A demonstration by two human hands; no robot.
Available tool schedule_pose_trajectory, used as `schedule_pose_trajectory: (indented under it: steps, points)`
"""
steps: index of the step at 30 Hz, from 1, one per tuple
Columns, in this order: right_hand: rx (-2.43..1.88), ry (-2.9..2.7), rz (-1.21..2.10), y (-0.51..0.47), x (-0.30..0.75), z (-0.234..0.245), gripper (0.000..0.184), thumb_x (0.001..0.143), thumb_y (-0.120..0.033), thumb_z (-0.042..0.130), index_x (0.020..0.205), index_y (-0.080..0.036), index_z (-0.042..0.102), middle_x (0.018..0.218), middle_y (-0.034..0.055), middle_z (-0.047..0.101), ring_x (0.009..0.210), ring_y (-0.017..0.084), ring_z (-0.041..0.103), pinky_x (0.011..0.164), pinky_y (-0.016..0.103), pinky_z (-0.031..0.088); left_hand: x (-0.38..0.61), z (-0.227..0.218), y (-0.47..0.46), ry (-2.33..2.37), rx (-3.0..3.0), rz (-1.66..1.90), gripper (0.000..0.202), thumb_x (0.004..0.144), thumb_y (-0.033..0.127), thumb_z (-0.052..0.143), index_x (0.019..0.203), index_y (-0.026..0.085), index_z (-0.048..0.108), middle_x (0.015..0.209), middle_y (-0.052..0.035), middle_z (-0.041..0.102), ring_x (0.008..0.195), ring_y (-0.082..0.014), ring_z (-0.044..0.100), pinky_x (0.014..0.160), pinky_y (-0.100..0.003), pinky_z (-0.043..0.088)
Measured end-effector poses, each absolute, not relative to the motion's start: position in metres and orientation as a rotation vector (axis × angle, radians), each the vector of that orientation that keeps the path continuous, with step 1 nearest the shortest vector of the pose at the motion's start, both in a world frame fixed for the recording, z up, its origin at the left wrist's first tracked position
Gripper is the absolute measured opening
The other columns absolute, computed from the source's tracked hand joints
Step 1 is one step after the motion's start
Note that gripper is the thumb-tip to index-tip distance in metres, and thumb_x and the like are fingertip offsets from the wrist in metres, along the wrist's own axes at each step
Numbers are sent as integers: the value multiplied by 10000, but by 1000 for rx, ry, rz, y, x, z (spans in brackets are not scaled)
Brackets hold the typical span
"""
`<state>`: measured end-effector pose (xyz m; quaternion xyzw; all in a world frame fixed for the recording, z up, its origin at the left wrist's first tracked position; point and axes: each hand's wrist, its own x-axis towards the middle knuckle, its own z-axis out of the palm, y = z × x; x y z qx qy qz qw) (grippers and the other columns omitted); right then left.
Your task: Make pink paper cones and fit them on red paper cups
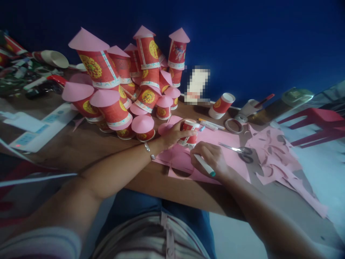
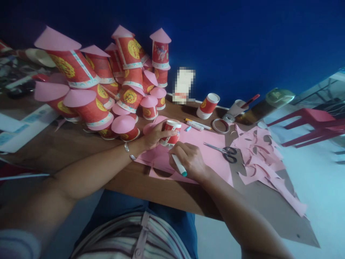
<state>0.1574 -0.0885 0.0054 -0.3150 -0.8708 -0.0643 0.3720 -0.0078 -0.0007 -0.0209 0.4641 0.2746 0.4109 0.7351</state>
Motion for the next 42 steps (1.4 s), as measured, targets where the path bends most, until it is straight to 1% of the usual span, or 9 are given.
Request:
schedule_pose_trajectory:
  steps: [7,11,17,22,26,31,35,38,42]
  points:
    - [-760,-2189,-123,-90,159,9,192,834,-43,618,887,-215,548,701,-4,632,583,138,591,548,260,440,-7,-20,0,593,1035,891,535,646,309,886,1093,168,628,967,-35,701,809,-130,630,734,-271,492]
    - [-759,-2116,-195,-91,161,11,210,821,-38,622,897,-221,553,692,-11,627,580,139,587,544,263,441,-8,-21,1,586,961,889,572,622,315,899,1099,171,618,931,-17,690,782,-127,633,706,-266,491]
    - [-815,-2077,-262,-89,165,5,216,822,-47,641,906,-225,554,717,-13,638,600,131,590,561,256,473,-10,-20,3,624,909,894,588,645,343,883,1147,180,624,917,-7,691,772,-142,645,699,-286,495]
    - [-819,-2063,-239,-88,165,5,227,836,-37,634,944,-224,567,754,3,668,641,142,637,584,258,516,-9,-21,5,644,826,951,634,635,321,868,1209,187,634,1051,-41,709,902,-178,664,748,-290,505]
    - [-807,-2086,-201,-87,163,6,248,857,-40,641,1016,-221,579,822,30,708,723,163,693,632,274,561,-9,-21,5,624,804,942,623,646,329,845,1212,173,635,1081,-56,710,958,-203,671,766,-301,513]
    - [-786,-2135,-138,-88,159,6,226,889,-59,646,1054,-204,591,867,63,732,765,172,716,650,277,583,-10,-24,4,606,867,889,604,687,349,853,1220,178,628,1028,-47,717,852,-163,668,708,-276,500]
    - [-739,-2149,-146,-89,157,7,220,894,-62,648,1051,-205,591,845,59,733,769,179,720,682,295,592,-10,-22,2,585,919,861,599,664,313,896,1180,180,624,962,-30,713,803,-146,666,691,-262,503]
    - [-728,-2131,-157,-90,158,9,225,884,-62,653,1042,-206,584,796,40,713,716,171,698,640,284,568,-10,-19,1,601,872,865,550,672,319,884,1135,167,630,934,-27,703,794,-147,667,694,-271,521]
    - [-757,-2135,-171,-90,159,10,211,872,-47,642,1006,-199,581,760,31,687,649,158,662,579,268,515,-10,-19,2,625,833,877,547,642,313,878,1107,163,631,874,-11,689,750,-141,654,677,-273,523]
